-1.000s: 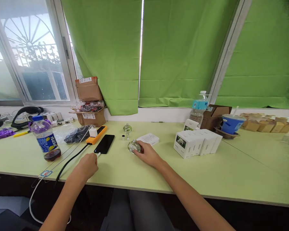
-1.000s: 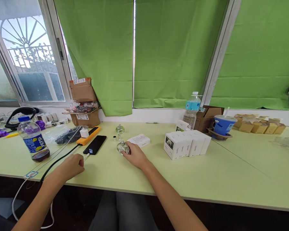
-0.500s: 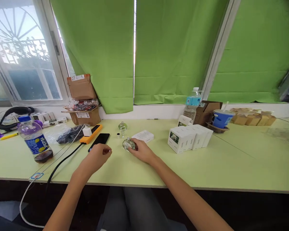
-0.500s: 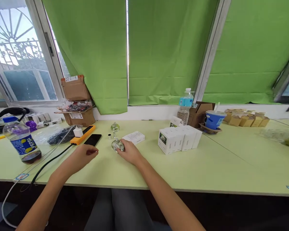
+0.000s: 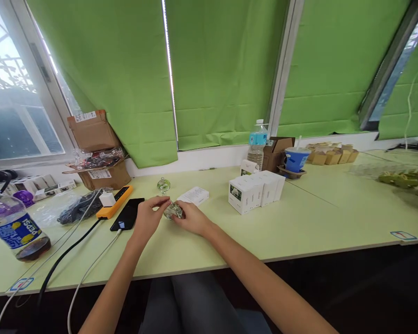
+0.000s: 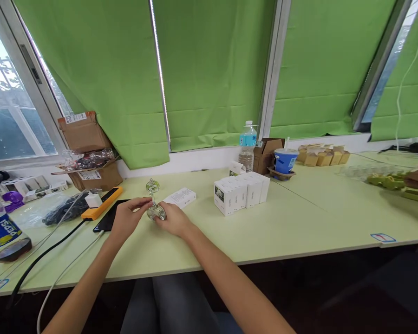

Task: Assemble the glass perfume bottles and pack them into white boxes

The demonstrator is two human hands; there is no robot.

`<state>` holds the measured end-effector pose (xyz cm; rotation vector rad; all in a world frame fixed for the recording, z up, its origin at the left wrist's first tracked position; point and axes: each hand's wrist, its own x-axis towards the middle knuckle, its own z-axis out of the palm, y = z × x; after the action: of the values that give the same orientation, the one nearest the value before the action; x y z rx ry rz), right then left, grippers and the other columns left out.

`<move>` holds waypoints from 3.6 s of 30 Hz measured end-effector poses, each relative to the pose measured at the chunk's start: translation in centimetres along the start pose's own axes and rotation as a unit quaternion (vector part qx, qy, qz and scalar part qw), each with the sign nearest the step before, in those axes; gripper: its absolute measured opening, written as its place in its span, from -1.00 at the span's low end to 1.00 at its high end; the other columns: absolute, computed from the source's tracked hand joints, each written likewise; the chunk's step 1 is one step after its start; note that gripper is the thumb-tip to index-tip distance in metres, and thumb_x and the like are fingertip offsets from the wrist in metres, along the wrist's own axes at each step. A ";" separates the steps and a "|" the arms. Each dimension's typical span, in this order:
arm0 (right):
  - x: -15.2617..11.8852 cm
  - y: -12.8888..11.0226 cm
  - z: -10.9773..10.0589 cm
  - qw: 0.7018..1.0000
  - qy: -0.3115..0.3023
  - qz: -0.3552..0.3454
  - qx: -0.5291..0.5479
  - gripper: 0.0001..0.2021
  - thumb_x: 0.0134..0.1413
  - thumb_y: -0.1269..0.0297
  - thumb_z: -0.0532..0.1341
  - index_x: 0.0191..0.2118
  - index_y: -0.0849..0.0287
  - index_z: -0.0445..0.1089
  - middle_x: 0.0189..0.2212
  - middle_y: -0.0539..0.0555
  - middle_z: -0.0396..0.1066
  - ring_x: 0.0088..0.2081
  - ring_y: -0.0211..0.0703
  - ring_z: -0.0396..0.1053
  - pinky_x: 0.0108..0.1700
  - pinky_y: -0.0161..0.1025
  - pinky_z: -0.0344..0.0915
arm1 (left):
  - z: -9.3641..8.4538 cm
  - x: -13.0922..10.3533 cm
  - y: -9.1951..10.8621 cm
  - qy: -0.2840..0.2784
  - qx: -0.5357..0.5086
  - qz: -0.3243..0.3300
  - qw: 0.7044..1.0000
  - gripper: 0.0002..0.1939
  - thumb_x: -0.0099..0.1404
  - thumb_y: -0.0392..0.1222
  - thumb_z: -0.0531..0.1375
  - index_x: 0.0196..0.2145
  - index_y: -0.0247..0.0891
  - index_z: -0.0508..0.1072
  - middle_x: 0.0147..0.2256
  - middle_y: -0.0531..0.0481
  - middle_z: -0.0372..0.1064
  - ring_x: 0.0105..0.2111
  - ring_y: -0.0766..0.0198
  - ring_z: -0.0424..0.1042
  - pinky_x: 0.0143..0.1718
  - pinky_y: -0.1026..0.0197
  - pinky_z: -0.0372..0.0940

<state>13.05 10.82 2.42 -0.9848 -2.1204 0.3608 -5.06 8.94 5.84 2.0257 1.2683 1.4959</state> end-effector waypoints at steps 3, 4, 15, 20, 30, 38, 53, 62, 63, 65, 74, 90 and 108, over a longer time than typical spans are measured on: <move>-0.1 0.0 0.0 1.000 0.001 -0.005 0.013 -0.80 0.06 0.32 0.25 -0.15 0.14 0.36 -0.35 0.00 0.41 -0.35 -0.18 0.31 -0.34 -0.33 0.11 | 0.6 -0.6 -0.9 0.035 -0.020 -0.010 0.999 -0.71 0.24 -0.01 0.27 -0.16 -0.21 0.61 -0.17 -0.06 0.59 -0.19 0.13 0.56 -0.05 0.09 0.43; -0.1 -0.1 0.0 1.000 -0.001 -0.004 0.017 -0.80 0.06 0.33 0.25 -0.15 0.15 0.36 -0.35 0.00 0.41 -0.36 -0.19 0.30 -0.34 -0.33 0.11 | 0.8 -0.7 -0.9 0.047 -0.020 -0.007 0.999 -0.72 0.24 -0.01 0.27 -0.16 -0.20 0.61 -0.18 -0.06 0.59 -0.19 0.14 0.56 -0.05 0.09 0.43; 0.0 -0.1 0.1 0.999 -0.006 -0.001 0.049 -0.81 0.05 0.35 0.22 -0.16 0.14 0.38 -0.33 0.00 0.43 -0.35 -0.19 0.31 -0.34 -0.32 0.09 | 1.9 -0.6 -0.9 0.061 0.004 0.034 0.998 -0.79 0.25 -0.09 0.26 -0.19 -0.19 0.58 -0.19 -0.05 0.58 -0.21 0.15 0.56 -0.08 0.07 0.44; 0.1 -0.1 0.2 0.998 -0.004 -0.003 0.055 -0.79 0.04 0.36 0.23 -0.15 0.14 0.38 -0.33 0.00 0.44 -0.35 -0.19 0.31 -0.34 -0.32 0.09 | 2.0 -0.6 -0.7 0.068 0.000 0.045 0.997 -0.82 0.24 -0.12 0.27 -0.23 -0.22 0.54 -0.25 -0.04 0.56 -0.25 0.18 0.56 -0.11 0.10 0.45; 0.2 0.2 0.3 0.999 -0.003 -0.009 0.044 -0.87 0.03 0.35 0.23 -0.25 0.15 0.35 -0.40 -0.03 0.39 -0.38 -0.22 0.28 -0.38 -0.34 0.06 | 1.9 -0.7 -0.9 0.071 -0.017 0.045 0.996 -0.86 0.26 -0.14 0.25 -0.24 -0.22 0.50 -0.27 -0.01 0.54 -0.26 0.23 0.54 -0.13 0.15 0.44; 0.1 0.1 0.2 0.998 -0.007 -0.006 0.055 -0.84 0.05 0.34 0.22 -0.20 0.15 0.36 -0.37 -0.01 0.41 -0.37 -0.21 0.29 -0.37 -0.33 0.06 | 2.1 -0.7 -0.4 0.071 0.014 0.047 0.996 -0.87 0.28 -0.13 0.22 -0.24 -0.19 0.51 -0.27 0.01 0.54 -0.25 0.22 0.54 -0.15 0.15 0.41; 0.1 0.1 0.4 0.999 -0.007 0.001 0.053 -0.78 0.05 0.34 0.23 -0.13 0.16 0.37 -0.32 0.02 0.44 -0.35 -0.20 0.30 -0.34 -0.32 0.08 | 2.6 -1.0 -0.3 0.100 0.237 0.100 0.961 -0.92 0.33 -0.15 0.18 -0.23 -0.10 0.46 -0.29 0.02 0.55 -0.27 0.12 0.51 -0.15 0.09 0.27; 0.2 -0.1 0.4 0.999 -0.008 -0.001 0.045 -0.80 0.04 0.37 0.22 -0.16 0.16 0.36 -0.33 0.01 0.44 -0.37 -0.20 0.30 -0.35 -0.32 0.08 | 2.5 -1.1 -0.3 0.082 0.107 0.076 0.988 -0.87 0.35 -0.11 0.14 -0.21 -0.13 0.46 -0.23 -0.01 0.54 -0.21 0.14 0.50 -0.15 0.10 0.33; 0.2 -0.1 0.4 0.999 -0.007 -0.003 0.045 -0.80 0.05 0.37 0.22 -0.15 0.16 0.37 -0.33 0.01 0.44 -0.37 -0.20 0.30 -0.34 -0.32 0.08 | 2.5 -1.1 -0.3 0.085 0.094 0.072 0.989 -0.85 0.35 -0.10 0.14 -0.20 -0.13 0.48 -0.22 -0.01 0.54 -0.20 0.15 0.51 -0.14 0.10 0.34; 0.1 -0.1 0.4 0.999 -0.006 -0.006 0.046 -0.79 0.05 0.37 0.22 -0.14 0.16 0.37 -0.33 0.02 0.44 -0.36 -0.20 0.30 -0.34 -0.32 0.08 | 2.4 -1.1 -0.3 0.091 0.081 0.063 0.991 -0.82 0.33 -0.09 0.16 -0.17 -0.13 0.51 -0.20 -0.02 0.56 -0.19 0.15 0.52 -0.14 0.10 0.36; 0.1 -0.1 0.2 0.999 -0.006 0.007 0.044 -0.84 0.03 0.36 0.24 -0.21 0.17 0.36 -0.39 -0.01 0.40 -0.39 -0.22 0.26 -0.38 -0.34 0.02 | 2.3 -1.0 -0.1 0.115 0.017 0.020 0.993 -0.77 0.29 -0.05 0.22 -0.17 -0.15 0.59 -0.17 -0.04 0.58 -0.23 0.15 0.53 -0.16 0.09 0.40; 0.2 0.2 0.6 0.999 -0.003 0.002 0.050 -0.84 0.01 0.38 0.24 -0.22 0.16 0.36 -0.35 0.01 0.43 -0.37 -0.21 0.30 -0.36 -0.34 0.06 | 2.3 -1.2 -0.7 0.105 0.070 0.066 0.990 -0.80 0.30 -0.07 0.21 -0.19 -0.16 0.58 -0.20 -0.05 0.59 -0.25 0.14 0.54 -0.16 0.07 0.41; 0.3 -0.1 0.3 0.998 -0.006 0.001 0.061 -0.90 0.03 0.34 0.22 -0.29 0.17 0.33 -0.35 0.03 0.44 -0.35 -0.19 0.32 -0.33 -0.33 0.11 | 2.7 -1.0 -1.2 0.034 0.187 0.096 0.977 -0.89 0.32 -0.10 0.17 -0.22 -0.14 0.35 -0.18 -0.09 0.51 -0.16 0.06 0.49 -0.19 0.07 0.33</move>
<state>12.66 11.05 2.43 -0.9170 -2.0809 0.4921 -3.33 9.43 3.32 2.4125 1.5133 1.5117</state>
